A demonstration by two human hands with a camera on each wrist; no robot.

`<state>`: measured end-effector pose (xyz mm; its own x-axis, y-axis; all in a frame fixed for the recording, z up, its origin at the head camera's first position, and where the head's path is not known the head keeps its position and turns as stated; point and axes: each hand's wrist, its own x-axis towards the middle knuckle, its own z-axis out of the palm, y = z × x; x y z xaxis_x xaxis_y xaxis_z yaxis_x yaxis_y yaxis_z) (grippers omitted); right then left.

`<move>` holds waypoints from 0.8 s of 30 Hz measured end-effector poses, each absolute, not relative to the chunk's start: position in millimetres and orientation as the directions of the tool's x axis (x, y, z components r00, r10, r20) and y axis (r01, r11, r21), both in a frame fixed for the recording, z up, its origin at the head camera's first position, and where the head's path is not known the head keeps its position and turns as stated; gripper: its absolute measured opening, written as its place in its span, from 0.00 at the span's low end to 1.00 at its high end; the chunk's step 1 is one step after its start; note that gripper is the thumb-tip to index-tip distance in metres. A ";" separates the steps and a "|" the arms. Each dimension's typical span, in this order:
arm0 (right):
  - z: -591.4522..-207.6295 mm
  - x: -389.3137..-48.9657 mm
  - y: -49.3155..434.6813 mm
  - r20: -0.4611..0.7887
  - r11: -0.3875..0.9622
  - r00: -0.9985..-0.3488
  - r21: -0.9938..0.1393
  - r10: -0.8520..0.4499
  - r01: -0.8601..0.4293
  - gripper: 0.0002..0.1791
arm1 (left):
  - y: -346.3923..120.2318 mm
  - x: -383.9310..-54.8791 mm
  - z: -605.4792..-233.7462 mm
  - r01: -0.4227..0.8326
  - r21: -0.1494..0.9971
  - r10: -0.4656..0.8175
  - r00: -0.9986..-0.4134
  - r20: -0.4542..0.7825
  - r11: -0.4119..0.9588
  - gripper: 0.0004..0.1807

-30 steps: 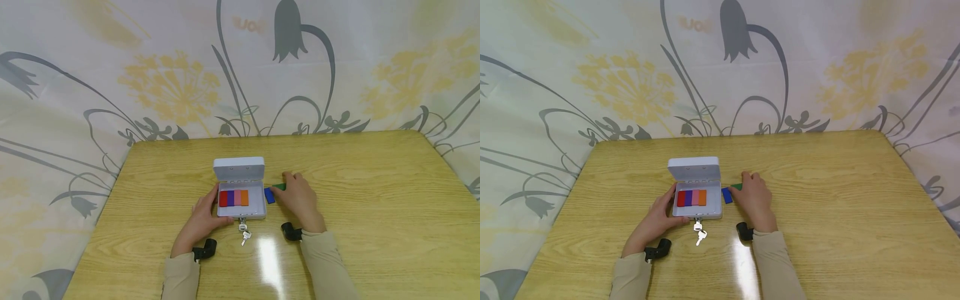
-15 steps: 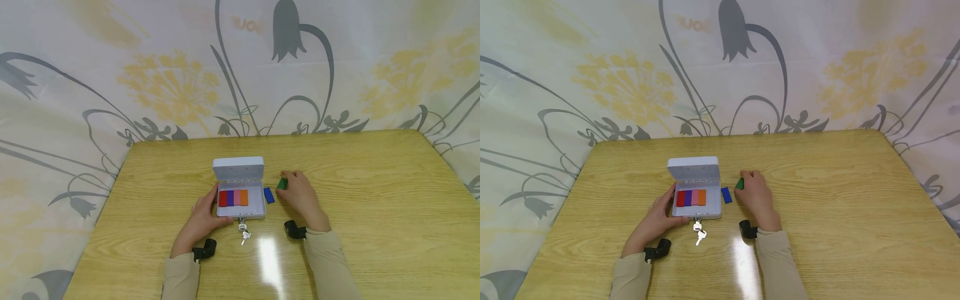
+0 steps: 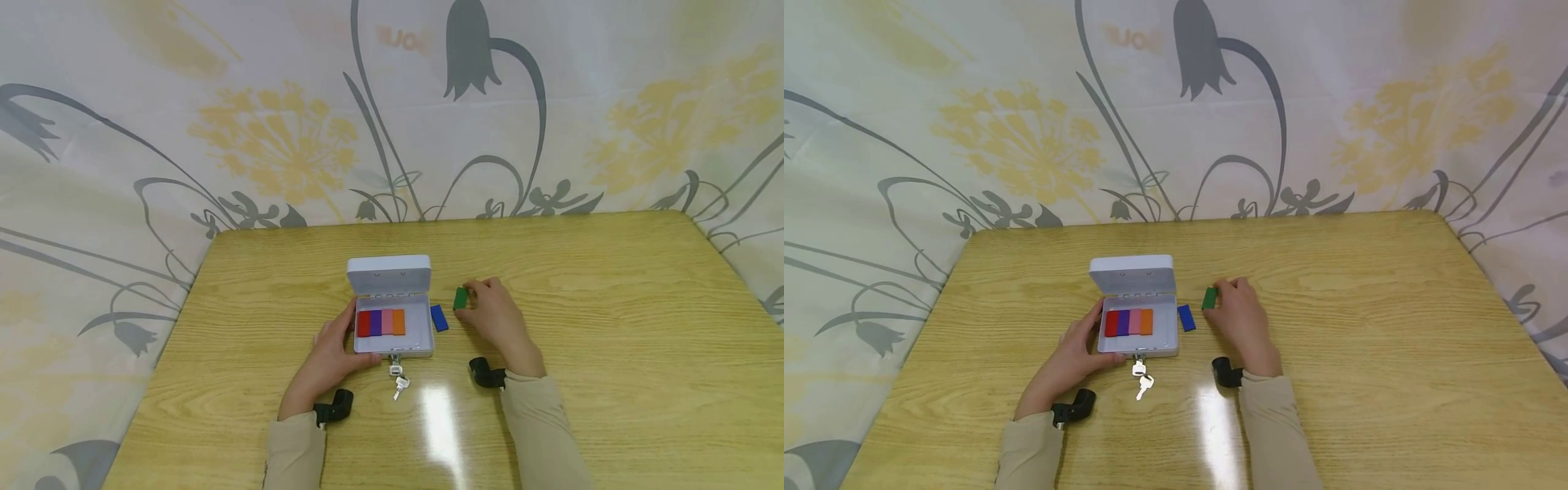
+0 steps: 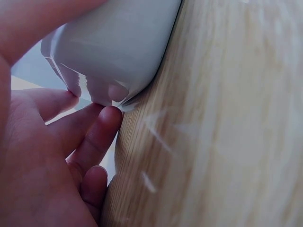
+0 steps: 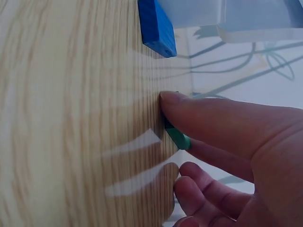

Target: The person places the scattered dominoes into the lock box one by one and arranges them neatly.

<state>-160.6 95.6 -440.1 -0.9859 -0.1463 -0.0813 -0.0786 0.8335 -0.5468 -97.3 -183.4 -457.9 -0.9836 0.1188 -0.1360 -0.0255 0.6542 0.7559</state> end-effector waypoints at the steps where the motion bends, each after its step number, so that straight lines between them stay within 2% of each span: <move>1: -440.2 -160.6 95.7 -0.078 0.834 -0.986 -0.545 -0.150 -0.084 0.29 | -183.5 -97.3 -457.9 -0.025 0.756 0.119 -0.984 -0.135 0.654 0.57; 15: -438.5 -161.8 98.9 -0.090 0.815 -0.980 -0.573 -0.175 -0.093 0.29 | -182.6 -96.9 -456.1 -0.022 0.751 0.119 -0.984 -0.133 0.660 0.57; 24: -439.2 -165.9 100.3 -0.112 0.743 -0.964 -0.661 -0.241 -0.109 0.27 | -183.3 -96.9 -456.4 -0.030 0.756 0.120 -0.983 -0.142 0.654 0.57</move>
<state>-165.9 100.3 -439.2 -0.9640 -0.2413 -0.1117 -0.1094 0.7428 -0.6605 -96.9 -183.3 -456.4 -0.9826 0.1196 -0.1424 -0.0299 0.6544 0.7555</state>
